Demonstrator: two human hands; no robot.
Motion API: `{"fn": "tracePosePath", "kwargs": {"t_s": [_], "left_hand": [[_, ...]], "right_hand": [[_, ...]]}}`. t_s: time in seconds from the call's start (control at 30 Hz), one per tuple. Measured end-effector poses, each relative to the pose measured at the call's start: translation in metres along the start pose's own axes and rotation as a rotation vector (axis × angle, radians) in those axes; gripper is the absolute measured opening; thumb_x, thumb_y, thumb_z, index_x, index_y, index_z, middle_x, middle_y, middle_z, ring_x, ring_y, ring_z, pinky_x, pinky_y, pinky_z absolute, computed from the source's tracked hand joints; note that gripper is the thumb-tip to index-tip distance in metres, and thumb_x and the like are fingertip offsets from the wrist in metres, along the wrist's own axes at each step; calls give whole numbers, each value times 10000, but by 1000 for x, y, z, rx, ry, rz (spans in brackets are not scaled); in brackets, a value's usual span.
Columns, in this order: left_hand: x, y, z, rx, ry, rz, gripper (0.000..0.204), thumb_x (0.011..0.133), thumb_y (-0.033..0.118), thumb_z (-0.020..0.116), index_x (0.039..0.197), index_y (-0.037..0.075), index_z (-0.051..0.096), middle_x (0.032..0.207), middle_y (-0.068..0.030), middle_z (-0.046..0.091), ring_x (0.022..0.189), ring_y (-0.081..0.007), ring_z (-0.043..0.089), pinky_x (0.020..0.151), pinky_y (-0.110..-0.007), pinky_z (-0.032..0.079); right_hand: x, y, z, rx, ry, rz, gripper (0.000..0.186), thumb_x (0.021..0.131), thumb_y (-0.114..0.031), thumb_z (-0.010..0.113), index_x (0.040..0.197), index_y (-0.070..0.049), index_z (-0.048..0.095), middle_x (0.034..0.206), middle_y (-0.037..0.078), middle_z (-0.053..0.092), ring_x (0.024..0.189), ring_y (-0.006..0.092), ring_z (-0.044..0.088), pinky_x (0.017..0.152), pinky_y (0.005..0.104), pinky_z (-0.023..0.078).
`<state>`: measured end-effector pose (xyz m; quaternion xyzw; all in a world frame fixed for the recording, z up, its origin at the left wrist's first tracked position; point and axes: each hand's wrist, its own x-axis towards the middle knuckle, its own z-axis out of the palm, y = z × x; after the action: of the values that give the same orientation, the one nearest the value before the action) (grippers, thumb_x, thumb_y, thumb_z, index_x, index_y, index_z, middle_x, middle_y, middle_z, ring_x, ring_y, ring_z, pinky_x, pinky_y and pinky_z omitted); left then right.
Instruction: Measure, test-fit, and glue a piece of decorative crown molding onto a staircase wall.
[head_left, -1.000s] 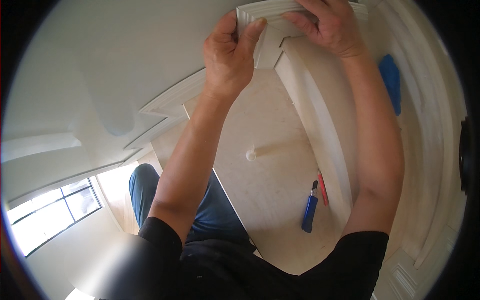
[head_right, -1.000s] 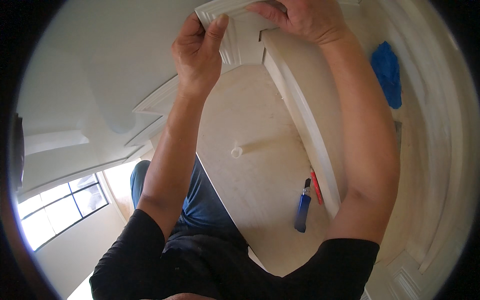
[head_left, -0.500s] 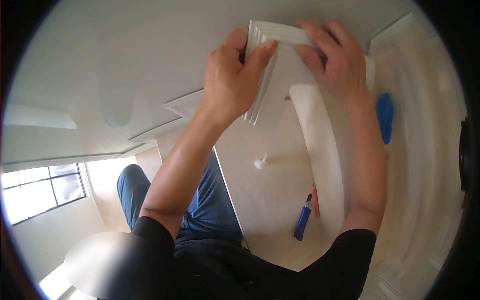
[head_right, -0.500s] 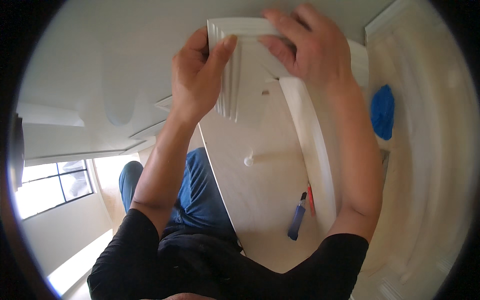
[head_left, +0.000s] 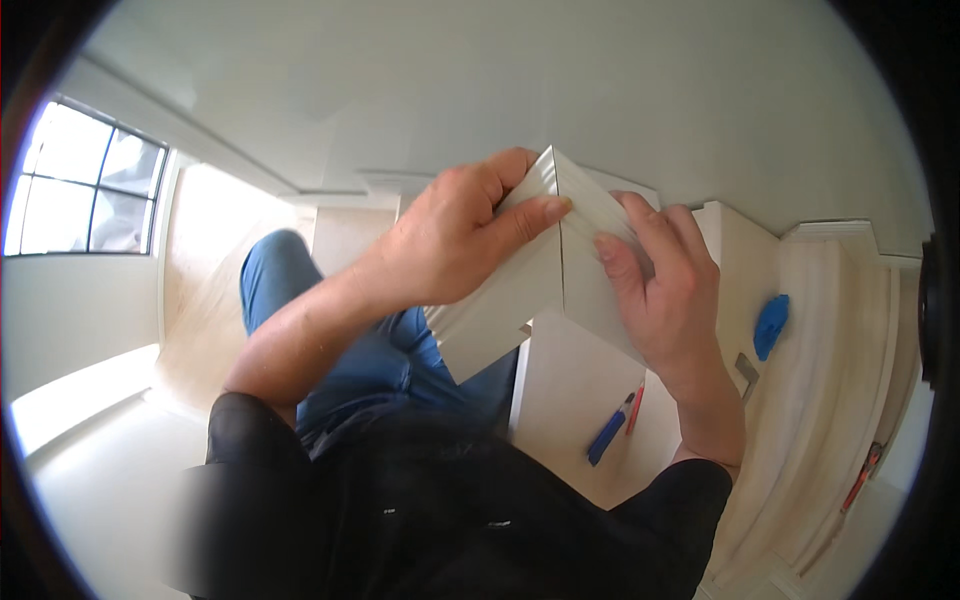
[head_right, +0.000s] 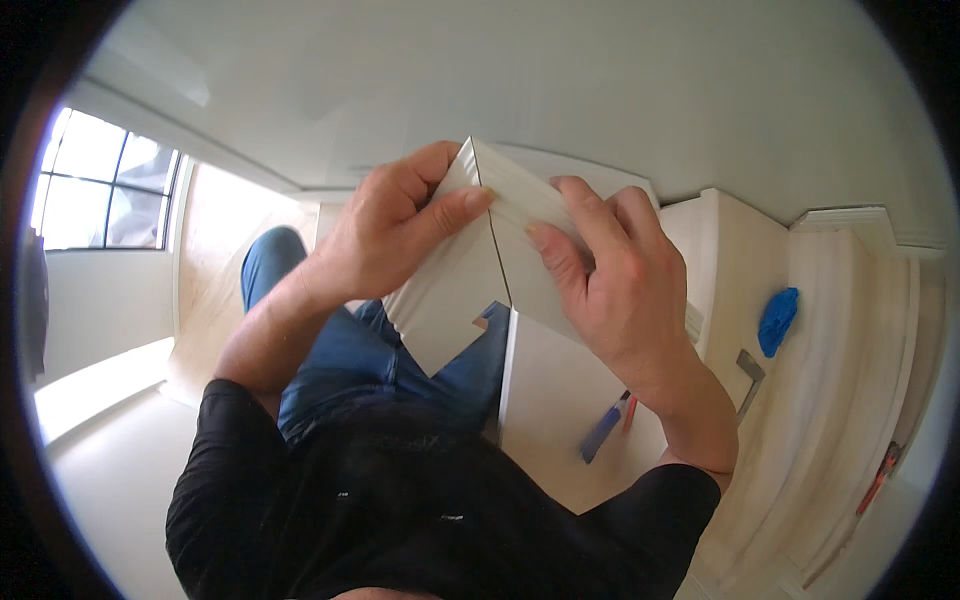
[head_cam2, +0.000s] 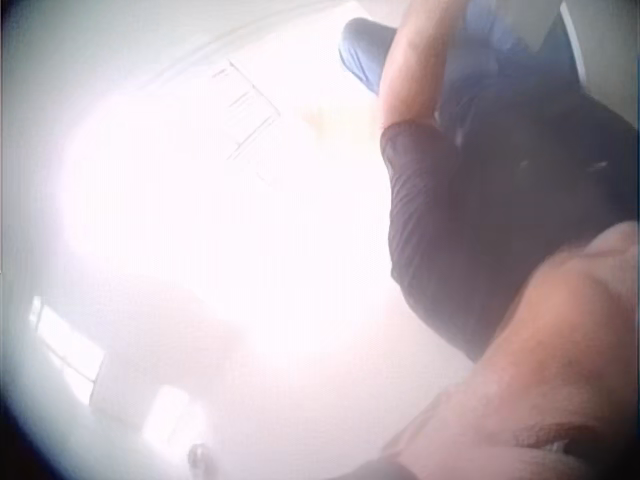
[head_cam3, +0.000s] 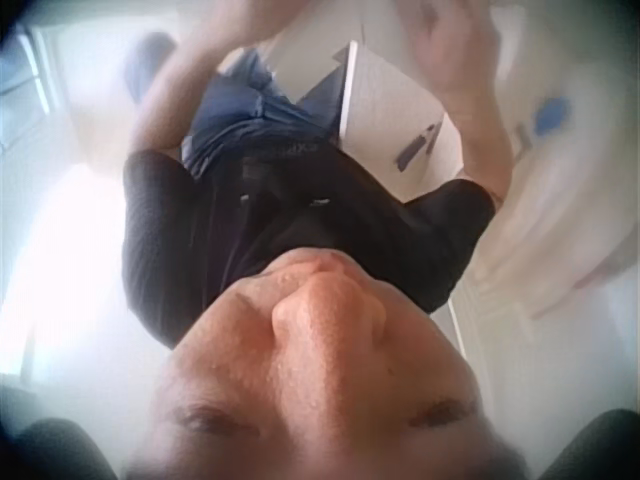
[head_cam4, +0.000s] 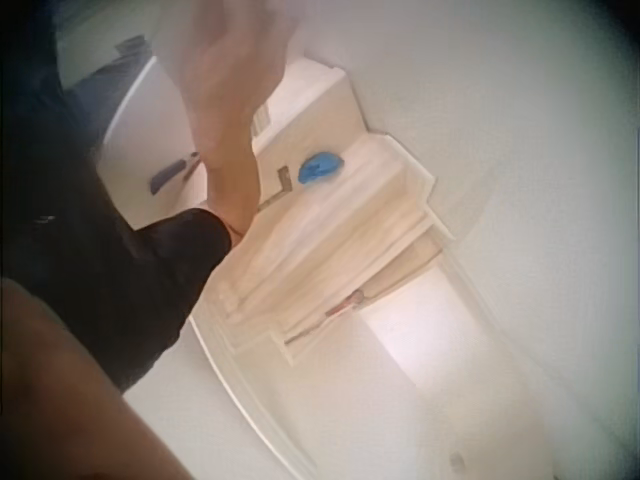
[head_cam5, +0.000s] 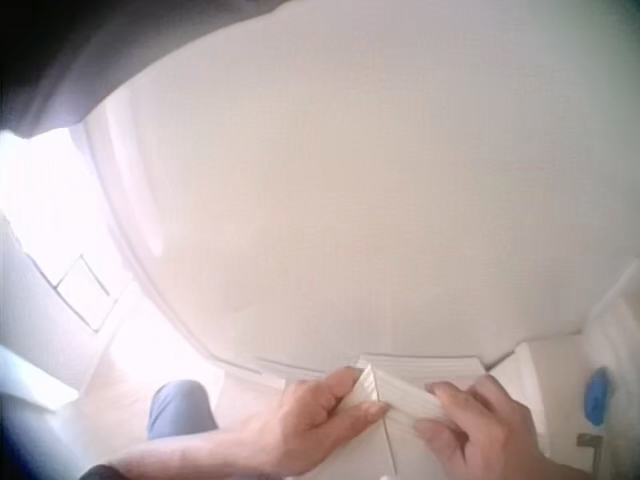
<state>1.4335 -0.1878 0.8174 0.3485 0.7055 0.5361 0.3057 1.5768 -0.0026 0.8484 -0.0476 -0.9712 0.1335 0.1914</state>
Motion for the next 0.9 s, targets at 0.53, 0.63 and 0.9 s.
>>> {"fn": "tracePosePath", "kwargs": {"t_s": [0.53,0.63,0.9], "left_hand": [[-105,-59,-57,-31,-107,-85,380,1077,315,588,1244,-22,644,921,-74,725,823,-81,657,737,-282,553],[-110,-65,-56,-72,-123,-43,389,1059,314,618,1260,-18,637,926,-96,737,810,-121,700,724,-294,573],[-110,-64,-64,-16,-156,48,448,1011,326,689,1278,-27,626,948,-144,752,776,-185,749,704,-311,604]], "right_hand": [[-39,-123,52,217,-230,229,453,994,-375,680,1213,22,687,923,193,679,809,379,666,719,429,538],[-46,-130,51,223,-196,235,449,986,-369,693,1203,24,691,929,196,684,803,377,666,719,422,538],[-44,-146,45,205,-195,298,454,982,-377,699,1199,22,695,910,178,677,770,344,658,700,407,533]]}}
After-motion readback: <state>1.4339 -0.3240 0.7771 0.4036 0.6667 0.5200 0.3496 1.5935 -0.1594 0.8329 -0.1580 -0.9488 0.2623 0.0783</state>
